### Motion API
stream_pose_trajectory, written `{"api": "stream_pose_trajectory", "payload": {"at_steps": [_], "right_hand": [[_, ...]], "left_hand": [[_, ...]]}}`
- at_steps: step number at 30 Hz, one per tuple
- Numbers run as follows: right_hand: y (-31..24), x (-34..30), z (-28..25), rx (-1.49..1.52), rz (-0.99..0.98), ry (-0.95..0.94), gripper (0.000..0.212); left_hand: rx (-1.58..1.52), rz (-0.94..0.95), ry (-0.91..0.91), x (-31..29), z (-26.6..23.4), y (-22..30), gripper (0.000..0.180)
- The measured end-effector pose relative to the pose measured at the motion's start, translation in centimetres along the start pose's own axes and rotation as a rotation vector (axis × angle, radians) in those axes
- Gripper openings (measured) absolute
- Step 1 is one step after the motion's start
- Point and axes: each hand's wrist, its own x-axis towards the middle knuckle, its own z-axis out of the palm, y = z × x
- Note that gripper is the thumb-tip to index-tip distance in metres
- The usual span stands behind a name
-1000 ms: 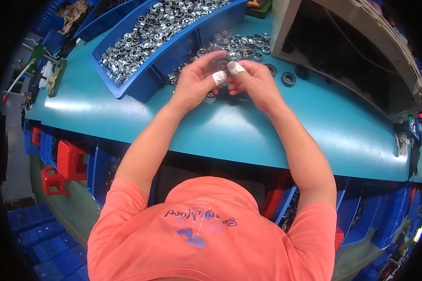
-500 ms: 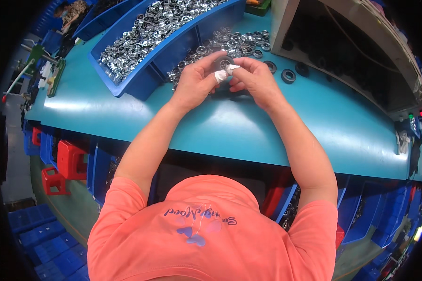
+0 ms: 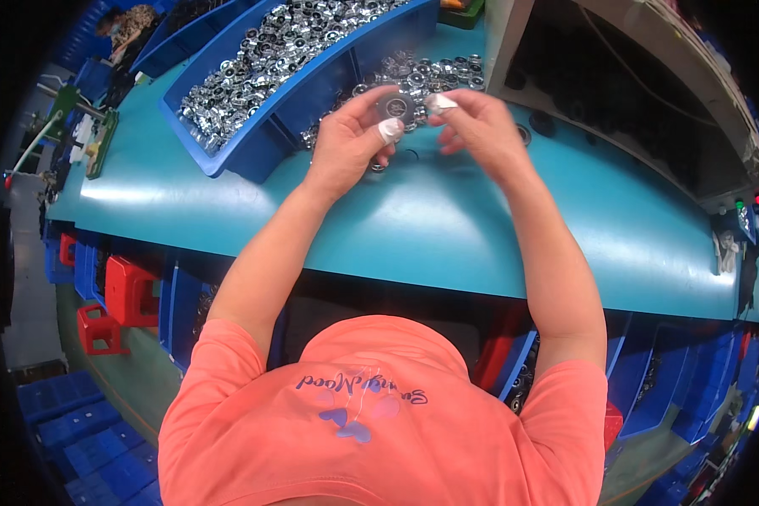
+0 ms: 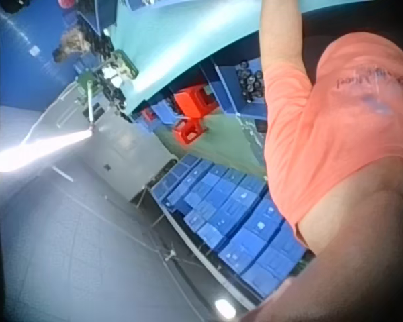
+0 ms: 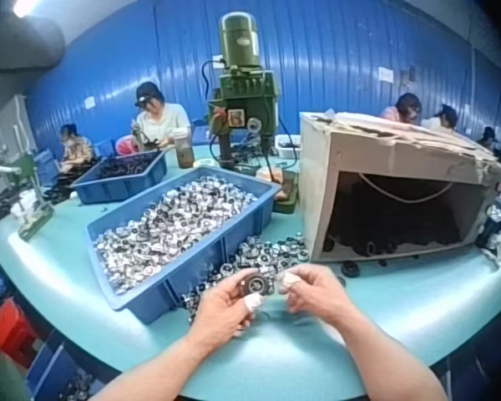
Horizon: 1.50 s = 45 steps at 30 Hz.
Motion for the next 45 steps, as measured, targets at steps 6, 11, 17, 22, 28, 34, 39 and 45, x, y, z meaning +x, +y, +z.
{"api": "stream_pose_trajectory", "payload": {"at_steps": [6, 11, 17, 22, 28, 34, 39, 45], "right_hand": [[-2.2, -1.4, -5.6, -1.17, -0.2, 0.274, 0.038], [-0.5, -1.3, -8.1, -1.23, -0.051, 0.24, 0.037], [1.3, 0.0, -11.8, -1.05, -0.066, 0.24, 0.038], [2.3, 0.0, -12.8, -1.125, 0.032, 0.28, 0.041], [2.1, 0.3, -12.3, -1.157, 0.045, 0.315, 0.042], [-0.8, -0.1, -7.7, -0.48, -0.462, 0.314, 0.046], [-1.1, -1.0, 0.9, -0.167, -0.683, -0.013, 0.052], [-0.4, -1.2, 2.1, -0.044, -0.584, -0.025, 0.045]], "left_hand": [[-0.053, 0.03, 0.017, 0.1, -0.1, 0.6, 0.047], [-0.003, 0.035, 0.039, -0.4, 0.1, 1.3, 0.047], [0.111, 0.207, 0.231, -9.6, -7.9, 4.7, 0.046], [0.919, -0.423, 0.486, -28.0, -20.7, 7.7, 0.047], [1.308, -0.404, 0.526, -31.7, -18.1, 10.1, 0.045], [0.334, -0.109, 0.044, -15.8, -5.5, 8.5, 0.028], [-0.113, -0.2, -0.146, -3.3, -0.6, 3.4, 0.058], [-0.597, -0.185, -0.194, -0.2, 0.2, -0.3, 0.044]]}}
